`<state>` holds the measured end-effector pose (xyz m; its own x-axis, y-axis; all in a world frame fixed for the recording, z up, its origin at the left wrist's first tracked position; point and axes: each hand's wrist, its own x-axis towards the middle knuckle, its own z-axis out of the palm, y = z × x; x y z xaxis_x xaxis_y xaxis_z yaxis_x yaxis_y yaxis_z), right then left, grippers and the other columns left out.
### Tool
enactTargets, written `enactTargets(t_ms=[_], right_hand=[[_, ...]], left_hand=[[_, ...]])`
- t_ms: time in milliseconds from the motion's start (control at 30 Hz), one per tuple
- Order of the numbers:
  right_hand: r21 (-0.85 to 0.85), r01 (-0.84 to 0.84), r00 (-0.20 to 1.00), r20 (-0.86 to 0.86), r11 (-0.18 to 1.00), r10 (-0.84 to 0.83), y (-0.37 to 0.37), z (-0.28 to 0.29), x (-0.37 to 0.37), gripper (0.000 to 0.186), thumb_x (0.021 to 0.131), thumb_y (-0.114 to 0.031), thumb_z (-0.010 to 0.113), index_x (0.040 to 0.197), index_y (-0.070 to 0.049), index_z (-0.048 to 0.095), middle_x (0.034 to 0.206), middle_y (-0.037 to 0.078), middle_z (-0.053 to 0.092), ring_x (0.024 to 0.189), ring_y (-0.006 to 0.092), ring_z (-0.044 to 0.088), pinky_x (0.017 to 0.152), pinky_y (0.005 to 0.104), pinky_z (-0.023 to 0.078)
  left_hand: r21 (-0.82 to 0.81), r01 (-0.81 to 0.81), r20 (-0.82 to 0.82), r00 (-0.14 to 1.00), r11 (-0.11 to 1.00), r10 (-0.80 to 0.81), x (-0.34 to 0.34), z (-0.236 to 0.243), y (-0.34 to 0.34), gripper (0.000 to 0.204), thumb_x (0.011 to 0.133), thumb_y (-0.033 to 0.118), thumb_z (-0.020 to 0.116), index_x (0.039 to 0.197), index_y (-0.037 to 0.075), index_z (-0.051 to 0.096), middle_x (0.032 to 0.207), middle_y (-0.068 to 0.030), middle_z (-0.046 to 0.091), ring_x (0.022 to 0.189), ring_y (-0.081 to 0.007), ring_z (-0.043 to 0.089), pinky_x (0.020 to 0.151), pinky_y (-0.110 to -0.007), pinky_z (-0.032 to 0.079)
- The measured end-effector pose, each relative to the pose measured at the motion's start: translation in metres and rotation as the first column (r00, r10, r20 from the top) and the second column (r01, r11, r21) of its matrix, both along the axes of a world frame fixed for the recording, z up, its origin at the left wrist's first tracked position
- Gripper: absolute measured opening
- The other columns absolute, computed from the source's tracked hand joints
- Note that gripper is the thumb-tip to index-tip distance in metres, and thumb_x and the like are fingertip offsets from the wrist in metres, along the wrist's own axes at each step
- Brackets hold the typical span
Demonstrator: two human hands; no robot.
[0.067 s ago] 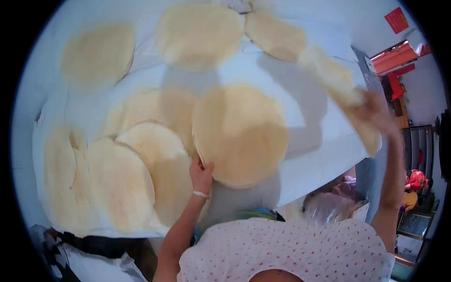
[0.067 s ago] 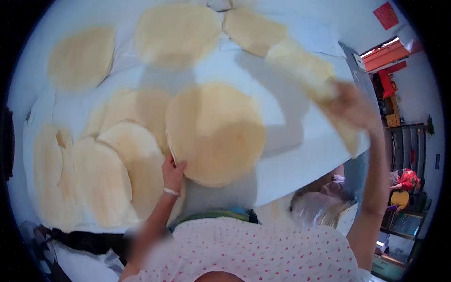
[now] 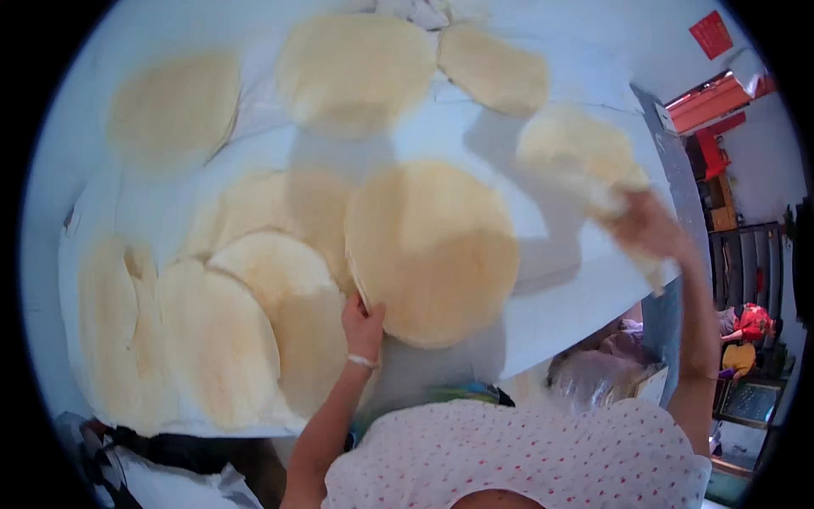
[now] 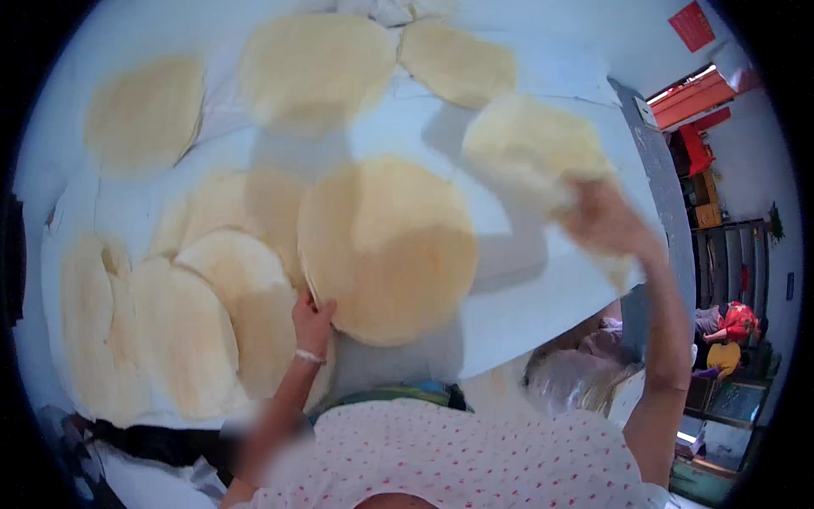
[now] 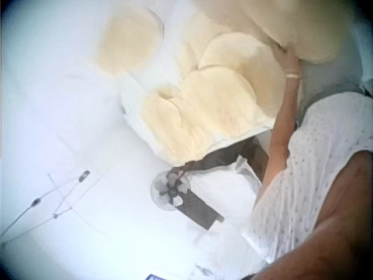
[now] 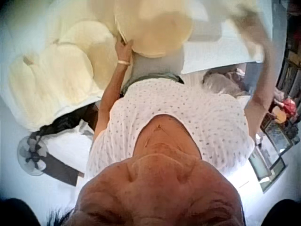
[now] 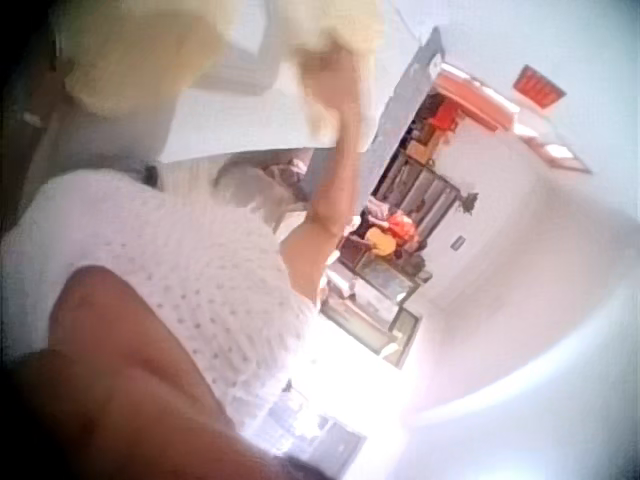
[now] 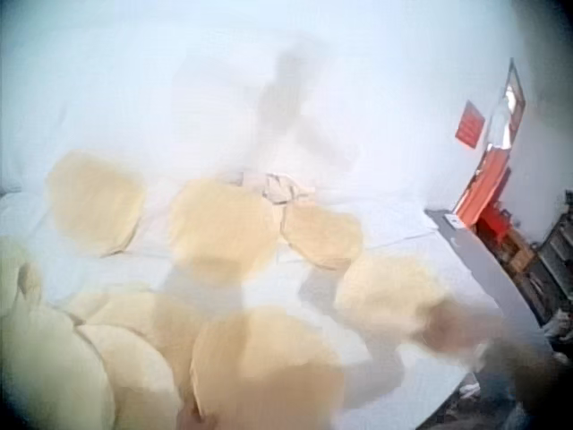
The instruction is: The person peels thin sheets of dough from a white surface by hand and stacks them together.
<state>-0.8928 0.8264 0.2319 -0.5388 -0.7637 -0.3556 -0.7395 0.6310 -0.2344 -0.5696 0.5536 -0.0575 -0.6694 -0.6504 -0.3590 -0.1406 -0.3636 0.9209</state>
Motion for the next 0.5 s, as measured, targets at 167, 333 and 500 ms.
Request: enactTargets(t_ms=[167,333,500], right_hand=[[-0.014,-0.036,0.956,0.292,0.999,0.039,-0.042,-0.119,-0.016,0.036,0.077,-0.016,0.066,0.109,0.001,0.059,0.097,0.013,0.066,0.092,0.023,0.061,0.084,0.0344,0.047],[-0.472,0.061,0.968,-0.188,0.88,-0.168,-0.158,-0.233,-0.14,0.042,0.075,-0.012,0.061,0.115,-0.002,0.053,0.103,0.017,0.062,0.099,0.0328,0.059,0.086,0.0409,0.047],[-0.522,-0.017,0.7,-0.615,0.853,-0.362,-0.244,-0.281,-0.202,0.047,0.076,-0.009,0.059,0.121,-0.008,0.046,0.123,0.013,0.052,0.109,0.0356,0.053,0.082,0.046,0.048]], left_hand=[[0.018,0.125,0.075,0.989,0.992,-0.126,0.009,0.028,0.001,0.045,0.08,0.003,0.06,0.122,-0.002,0.046,0.107,-0.0118,0.062,0.097,-0.0169,0.061,0.08,-0.029,0.048],[-0.315,0.262,0.369,0.919,0.912,-0.136,0.006,0.096,-0.007,0.051,0.081,0.0,0.061,0.128,-0.001,0.043,0.109,-0.0125,0.061,0.093,-0.0174,0.062,0.079,-0.028,0.05],[-0.47,0.136,0.367,0.929,0.872,0.053,-0.002,0.112,-0.027,0.045,0.083,-0.002,0.06,0.126,0.0,0.047,0.108,-0.0119,0.062,0.087,-0.0146,0.062,0.077,-0.026,0.05]])
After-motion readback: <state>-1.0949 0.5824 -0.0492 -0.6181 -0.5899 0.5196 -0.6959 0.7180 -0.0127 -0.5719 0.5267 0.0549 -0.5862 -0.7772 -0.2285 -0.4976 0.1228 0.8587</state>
